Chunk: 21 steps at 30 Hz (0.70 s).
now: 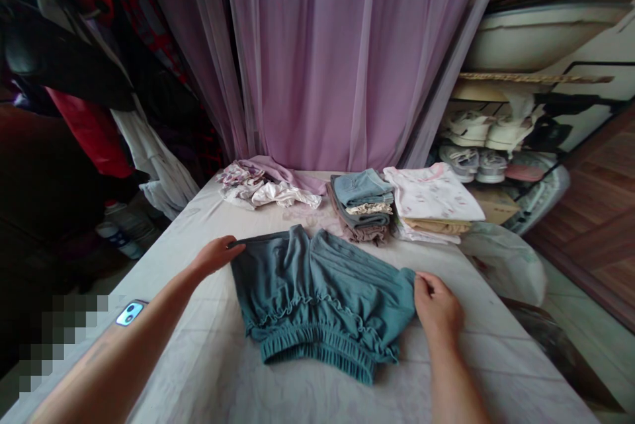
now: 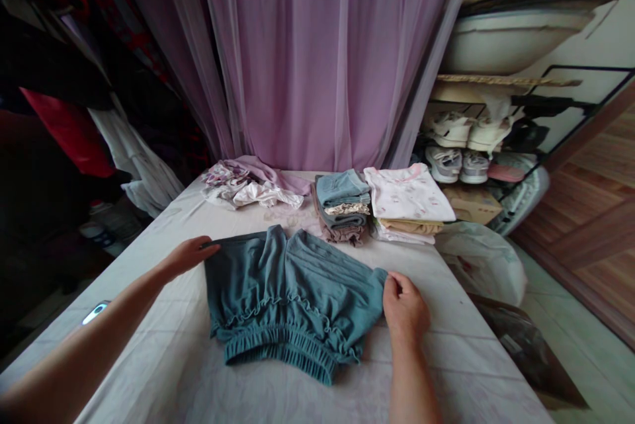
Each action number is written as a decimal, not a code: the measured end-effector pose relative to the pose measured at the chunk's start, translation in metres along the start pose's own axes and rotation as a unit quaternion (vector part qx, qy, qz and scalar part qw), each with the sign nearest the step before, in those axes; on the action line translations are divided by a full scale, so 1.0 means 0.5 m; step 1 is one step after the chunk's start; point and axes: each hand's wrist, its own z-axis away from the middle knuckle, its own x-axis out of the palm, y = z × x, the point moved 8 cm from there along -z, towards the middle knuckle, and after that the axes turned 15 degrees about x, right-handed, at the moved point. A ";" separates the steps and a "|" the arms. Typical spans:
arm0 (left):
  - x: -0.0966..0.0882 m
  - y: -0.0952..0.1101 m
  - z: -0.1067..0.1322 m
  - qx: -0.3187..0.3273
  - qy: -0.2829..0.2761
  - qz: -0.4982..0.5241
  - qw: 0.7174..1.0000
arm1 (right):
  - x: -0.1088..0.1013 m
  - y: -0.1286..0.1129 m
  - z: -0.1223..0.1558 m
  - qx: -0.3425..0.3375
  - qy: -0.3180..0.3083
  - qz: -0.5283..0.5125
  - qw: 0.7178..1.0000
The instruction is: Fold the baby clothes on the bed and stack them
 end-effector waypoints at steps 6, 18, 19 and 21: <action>-0.020 -0.056 0.056 -0.081 0.014 0.006 0.997 | 0.000 -0.004 0.003 0.013 -0.018 0.033 0.999; 0.010 0.108 -0.020 0.068 -0.016 -0.090 0.993 | 0.003 -0.002 0.001 -0.001 -0.013 0.038 0.999; 0.018 0.116 -0.032 0.072 -0.027 -0.085 0.993 | 0.003 -0.002 0.000 -0.002 -0.012 0.037 0.999; 0.029 0.128 -0.049 0.076 -0.039 -0.093 0.992 | 0.004 -0.002 -0.001 -0.003 -0.016 0.037 0.999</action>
